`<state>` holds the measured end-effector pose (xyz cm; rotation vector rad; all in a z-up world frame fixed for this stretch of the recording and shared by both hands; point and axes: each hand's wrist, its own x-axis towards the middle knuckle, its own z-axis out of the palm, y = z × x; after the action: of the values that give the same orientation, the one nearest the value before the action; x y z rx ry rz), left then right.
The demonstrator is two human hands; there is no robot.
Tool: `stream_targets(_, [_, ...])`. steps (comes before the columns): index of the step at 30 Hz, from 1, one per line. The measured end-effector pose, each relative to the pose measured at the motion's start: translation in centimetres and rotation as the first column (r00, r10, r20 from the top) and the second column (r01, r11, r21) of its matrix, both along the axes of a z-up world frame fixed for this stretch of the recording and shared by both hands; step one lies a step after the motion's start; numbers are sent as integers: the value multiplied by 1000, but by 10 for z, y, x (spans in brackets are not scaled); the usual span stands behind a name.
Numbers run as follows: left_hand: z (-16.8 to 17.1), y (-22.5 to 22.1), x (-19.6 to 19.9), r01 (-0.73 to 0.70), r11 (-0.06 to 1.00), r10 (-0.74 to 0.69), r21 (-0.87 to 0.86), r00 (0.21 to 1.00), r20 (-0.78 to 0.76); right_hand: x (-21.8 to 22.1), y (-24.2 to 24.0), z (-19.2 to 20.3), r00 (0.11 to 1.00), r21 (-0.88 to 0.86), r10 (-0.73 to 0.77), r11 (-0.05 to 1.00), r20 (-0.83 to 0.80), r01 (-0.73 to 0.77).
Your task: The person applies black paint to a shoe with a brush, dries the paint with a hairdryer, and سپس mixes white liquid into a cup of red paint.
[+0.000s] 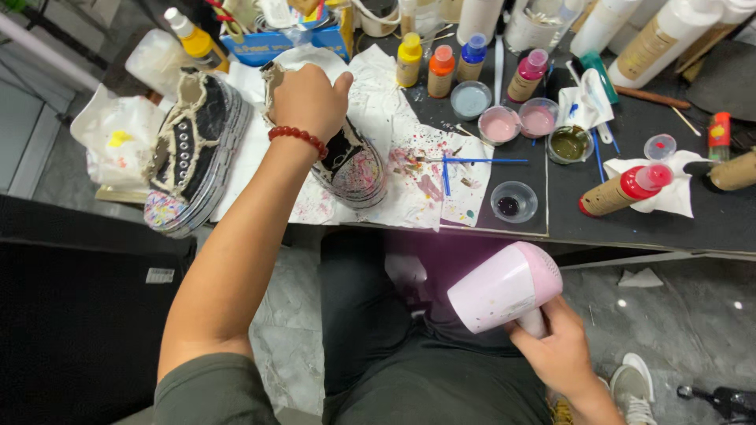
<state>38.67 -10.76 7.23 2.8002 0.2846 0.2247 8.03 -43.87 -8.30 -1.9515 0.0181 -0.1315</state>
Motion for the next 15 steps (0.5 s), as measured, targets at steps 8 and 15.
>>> stream_targets(8, [23, -2, -100, 584, 812, -460, -6, 647, 609, -16, -79, 19, 847, 188, -488, 871, 211, 454])
stream_targets(15, [-60, -40, -209, 754, 429, -356, -498, 648, 674, 21, -142, 72, 725, -105, -660, 721, 194, 685])
